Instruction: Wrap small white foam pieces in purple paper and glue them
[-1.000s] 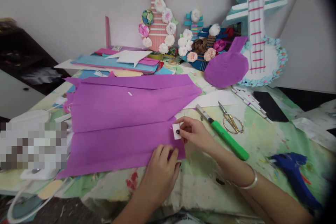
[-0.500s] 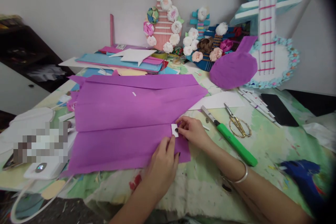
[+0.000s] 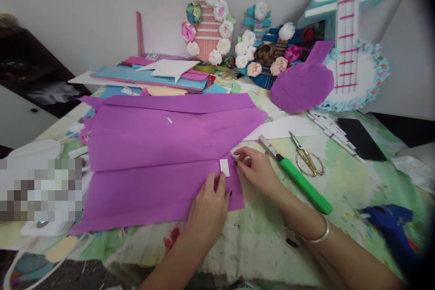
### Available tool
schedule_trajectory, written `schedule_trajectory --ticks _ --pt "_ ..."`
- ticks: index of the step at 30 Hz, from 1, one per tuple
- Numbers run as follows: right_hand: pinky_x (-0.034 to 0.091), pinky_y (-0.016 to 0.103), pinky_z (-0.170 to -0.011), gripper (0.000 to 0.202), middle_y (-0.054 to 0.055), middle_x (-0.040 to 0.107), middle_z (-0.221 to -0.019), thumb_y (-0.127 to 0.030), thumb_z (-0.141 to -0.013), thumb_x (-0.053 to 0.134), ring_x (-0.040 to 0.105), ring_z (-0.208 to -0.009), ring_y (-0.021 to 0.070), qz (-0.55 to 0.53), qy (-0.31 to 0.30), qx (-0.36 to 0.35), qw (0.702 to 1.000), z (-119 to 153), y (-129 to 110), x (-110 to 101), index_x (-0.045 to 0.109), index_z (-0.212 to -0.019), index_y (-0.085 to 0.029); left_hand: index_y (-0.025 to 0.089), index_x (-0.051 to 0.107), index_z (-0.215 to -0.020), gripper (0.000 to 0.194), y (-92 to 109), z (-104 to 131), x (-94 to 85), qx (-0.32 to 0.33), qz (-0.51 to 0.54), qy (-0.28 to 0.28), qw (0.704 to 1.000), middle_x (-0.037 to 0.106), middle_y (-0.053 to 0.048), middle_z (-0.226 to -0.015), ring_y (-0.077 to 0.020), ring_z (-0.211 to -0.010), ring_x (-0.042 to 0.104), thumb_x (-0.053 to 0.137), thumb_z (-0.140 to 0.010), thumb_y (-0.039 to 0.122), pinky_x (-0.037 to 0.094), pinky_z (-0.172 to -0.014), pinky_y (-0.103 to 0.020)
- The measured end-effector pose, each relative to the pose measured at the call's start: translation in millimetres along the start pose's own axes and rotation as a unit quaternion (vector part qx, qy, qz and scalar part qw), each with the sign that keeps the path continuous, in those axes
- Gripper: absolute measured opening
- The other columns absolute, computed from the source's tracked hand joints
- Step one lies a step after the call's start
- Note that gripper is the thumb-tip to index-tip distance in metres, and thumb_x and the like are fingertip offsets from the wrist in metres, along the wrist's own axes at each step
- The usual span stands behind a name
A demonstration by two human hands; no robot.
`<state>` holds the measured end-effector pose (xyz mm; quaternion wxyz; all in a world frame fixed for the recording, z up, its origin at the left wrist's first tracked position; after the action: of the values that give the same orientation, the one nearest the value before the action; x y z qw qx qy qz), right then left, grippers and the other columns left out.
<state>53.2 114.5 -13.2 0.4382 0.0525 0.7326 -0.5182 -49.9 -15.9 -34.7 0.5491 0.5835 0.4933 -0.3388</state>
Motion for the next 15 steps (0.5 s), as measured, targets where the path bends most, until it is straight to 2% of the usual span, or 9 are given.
schedule_trajectory --ticks 4,7,9,12,15 --pt "0.042 0.027 -0.066 0.027 0.006 0.062 -0.092 -0.014 -0.079 0.059 0.056 -0.072 0.0143 0.018 -0.037 -0.053 0.998 0 -9 8 0.063 -0.106 -0.017 0.011 0.048 -0.124 0.038 0 1 -0.5 0.004 0.007 0.011 1.0 0.056 -0.015 -0.11 -0.0231 -0.09 0.063 0.051 -0.087 0.02 0.057 -0.073 -0.035" --pt "0.042 0.028 -0.069 0.03 0.006 0.058 -0.097 -0.019 -0.078 0.064 0.054 -0.075 0.0149 0.045 -0.066 -0.058 0.995 -1 -11 12 0.063 -0.108 -0.019 0.011 0.048 -0.124 0.038 0 1 -1.9 0.009 0.026 0.021 0.999 0.056 -0.015 -0.108 -0.0236 -0.091 0.063 0.05 -0.087 0.019 0.056 -0.074 -0.037" --pt "0.041 0.028 -0.069 0.028 0.005 0.057 -0.098 -0.017 -0.077 0.064 0.053 -0.074 0.0141 0.041 -0.072 -0.059 0.995 -1 -11 13 0.063 -0.105 -0.019 0.011 0.048 -0.123 0.037 -1 2 -3.5 0.009 0.045 0.024 0.999 0.056 -0.015 -0.108 -0.023 -0.089 0.062 0.05 -0.087 0.019 0.056 -0.074 -0.037" --pt "0.04 0.027 -0.064 0.023 0.003 0.056 -0.09 -0.011 -0.071 0.065 0.05 -0.068 0.0124 0.006 -0.061 -0.047 0.997 -1 -8 12 0.06 -0.092 -0.018 0.013 0.047 -0.124 0.039 -2 5 -6.2 0.013 0.079 0.019 0.997 0.056 -0.014 -0.112 -0.0226 -0.093 0.062 0.052 -0.086 0.021 0.056 -0.078 -0.037" --pt "0.039 0.025 -0.058 0.017 -0.002 0.055 -0.076 -0.013 -0.069 0.062 0.049 -0.061 0.0111 -0.089 -0.058 0.001 0.994 -2 -3 12 0.054 -0.084 -0.018 0.013 0.046 -0.125 0.044 2 12 -9.0 0.044 0.085 0.019 0.995 0.055 -0.015 -0.117 -0.0253 -0.103 0.057 0.058 -0.084 0.025 0.053 -0.085 -0.039"
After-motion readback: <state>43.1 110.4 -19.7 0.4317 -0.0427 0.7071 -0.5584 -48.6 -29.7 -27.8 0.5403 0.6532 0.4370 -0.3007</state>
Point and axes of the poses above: each hand's wrist, its own z-axis away from the middle knuckle, its own x-axis out of the palm, y = z × x, the point moved 3 cm from there along -z, towards the middle knuckle
